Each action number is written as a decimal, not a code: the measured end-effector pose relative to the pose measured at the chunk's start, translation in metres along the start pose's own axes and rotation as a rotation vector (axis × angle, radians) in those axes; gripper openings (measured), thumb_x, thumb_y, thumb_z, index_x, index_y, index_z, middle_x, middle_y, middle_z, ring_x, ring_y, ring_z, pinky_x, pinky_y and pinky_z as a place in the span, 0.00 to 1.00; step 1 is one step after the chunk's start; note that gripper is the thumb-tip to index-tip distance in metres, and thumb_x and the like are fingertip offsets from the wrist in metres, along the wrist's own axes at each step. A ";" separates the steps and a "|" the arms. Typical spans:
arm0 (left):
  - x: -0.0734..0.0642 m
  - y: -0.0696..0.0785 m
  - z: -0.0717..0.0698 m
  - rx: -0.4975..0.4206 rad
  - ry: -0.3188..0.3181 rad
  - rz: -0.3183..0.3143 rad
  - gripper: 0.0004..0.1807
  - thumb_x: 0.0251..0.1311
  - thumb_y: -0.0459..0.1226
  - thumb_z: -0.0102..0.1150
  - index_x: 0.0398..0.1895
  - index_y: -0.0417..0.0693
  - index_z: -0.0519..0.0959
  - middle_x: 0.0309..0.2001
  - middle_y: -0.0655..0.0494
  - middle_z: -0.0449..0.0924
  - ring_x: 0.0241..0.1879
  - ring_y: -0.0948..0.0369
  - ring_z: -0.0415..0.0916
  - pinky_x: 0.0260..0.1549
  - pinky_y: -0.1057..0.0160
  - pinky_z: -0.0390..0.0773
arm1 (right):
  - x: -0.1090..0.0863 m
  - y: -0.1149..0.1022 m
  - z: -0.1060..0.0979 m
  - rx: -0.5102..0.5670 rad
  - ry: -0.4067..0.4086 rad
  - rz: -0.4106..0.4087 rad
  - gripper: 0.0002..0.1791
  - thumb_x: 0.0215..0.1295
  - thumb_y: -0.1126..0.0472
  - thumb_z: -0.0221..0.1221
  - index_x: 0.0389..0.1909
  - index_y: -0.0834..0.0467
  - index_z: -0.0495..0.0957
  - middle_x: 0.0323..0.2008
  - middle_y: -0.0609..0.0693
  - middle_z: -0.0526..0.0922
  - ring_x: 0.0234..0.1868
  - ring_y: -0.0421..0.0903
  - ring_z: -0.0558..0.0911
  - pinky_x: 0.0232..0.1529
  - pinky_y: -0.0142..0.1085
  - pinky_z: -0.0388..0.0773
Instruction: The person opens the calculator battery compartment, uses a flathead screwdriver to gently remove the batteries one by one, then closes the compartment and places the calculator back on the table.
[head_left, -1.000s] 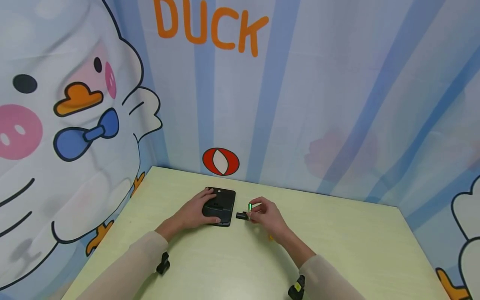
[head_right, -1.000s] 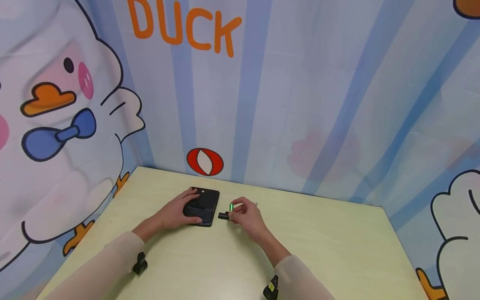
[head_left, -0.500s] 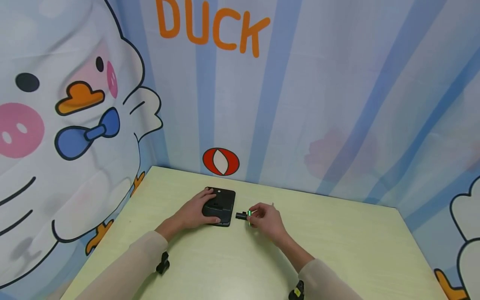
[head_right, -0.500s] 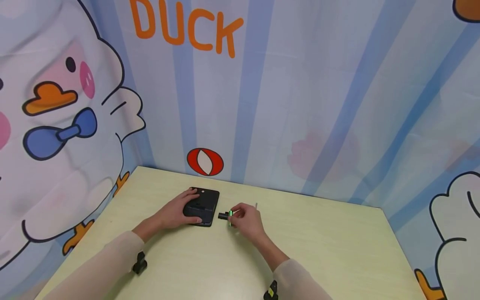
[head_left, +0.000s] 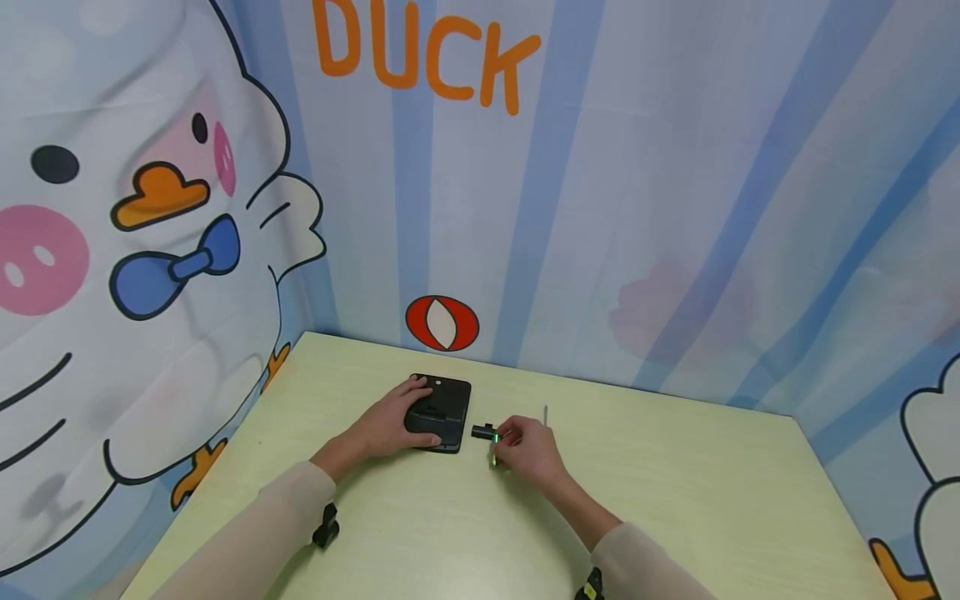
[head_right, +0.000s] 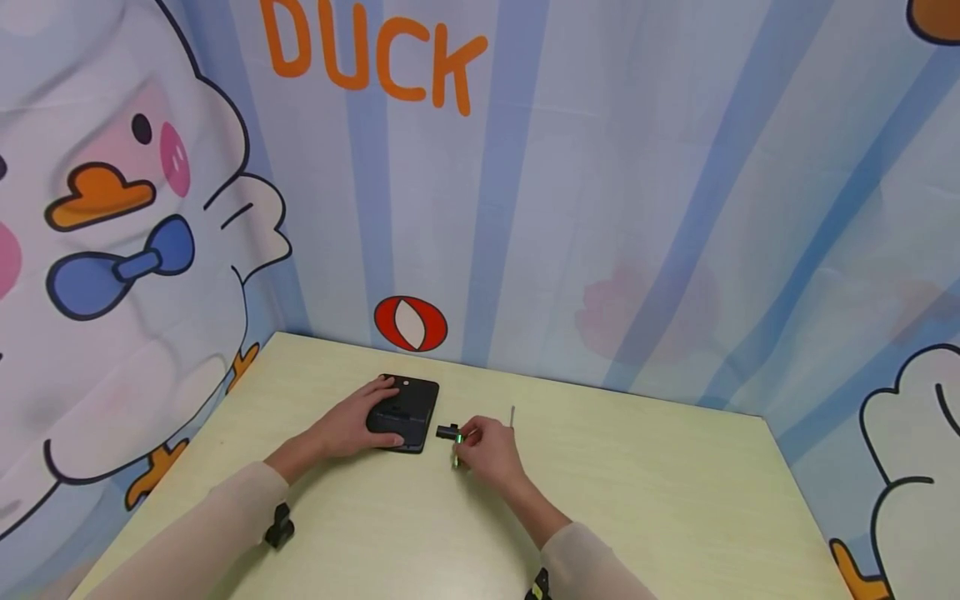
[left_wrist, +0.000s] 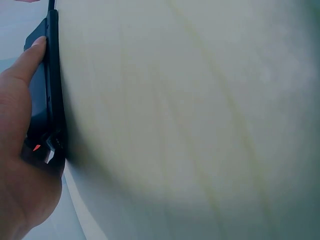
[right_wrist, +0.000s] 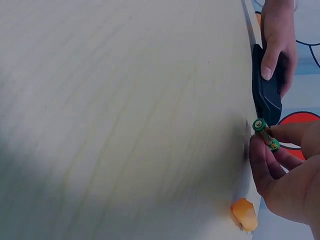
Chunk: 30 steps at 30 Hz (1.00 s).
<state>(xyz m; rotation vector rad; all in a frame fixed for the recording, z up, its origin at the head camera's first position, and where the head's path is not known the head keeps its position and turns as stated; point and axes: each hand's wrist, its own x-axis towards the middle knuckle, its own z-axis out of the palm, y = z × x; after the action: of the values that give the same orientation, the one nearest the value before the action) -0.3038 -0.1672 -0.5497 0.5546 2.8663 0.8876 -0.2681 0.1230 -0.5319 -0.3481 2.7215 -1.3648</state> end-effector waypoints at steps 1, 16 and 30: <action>0.000 0.000 0.000 -0.001 -0.003 -0.004 0.53 0.58 0.62 0.75 0.80 0.44 0.67 0.83 0.47 0.55 0.83 0.45 0.49 0.75 0.40 0.63 | 0.000 0.000 0.000 -0.005 0.000 -0.003 0.08 0.61 0.70 0.70 0.40 0.65 0.84 0.27 0.49 0.84 0.27 0.40 0.81 0.30 0.33 0.80; 0.000 0.001 0.000 -0.004 0.001 -0.014 0.53 0.57 0.61 0.75 0.80 0.44 0.67 0.83 0.47 0.55 0.83 0.45 0.49 0.75 0.40 0.63 | 0.000 0.004 0.007 -0.102 -0.019 -0.035 0.05 0.65 0.65 0.70 0.37 0.62 0.83 0.27 0.46 0.82 0.28 0.40 0.78 0.30 0.34 0.78; 0.000 -0.002 0.001 -0.001 0.001 -0.001 0.54 0.57 0.62 0.75 0.80 0.45 0.67 0.84 0.48 0.55 0.83 0.45 0.49 0.75 0.40 0.64 | 0.005 0.002 0.008 -0.179 -0.075 -0.080 0.06 0.65 0.65 0.69 0.34 0.61 0.81 0.26 0.45 0.80 0.27 0.40 0.77 0.29 0.33 0.76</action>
<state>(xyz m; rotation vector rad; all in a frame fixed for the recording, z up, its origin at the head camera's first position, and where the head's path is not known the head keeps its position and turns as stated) -0.3045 -0.1682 -0.5517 0.5533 2.8667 0.8900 -0.2714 0.1168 -0.5377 -0.5144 2.8013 -1.1031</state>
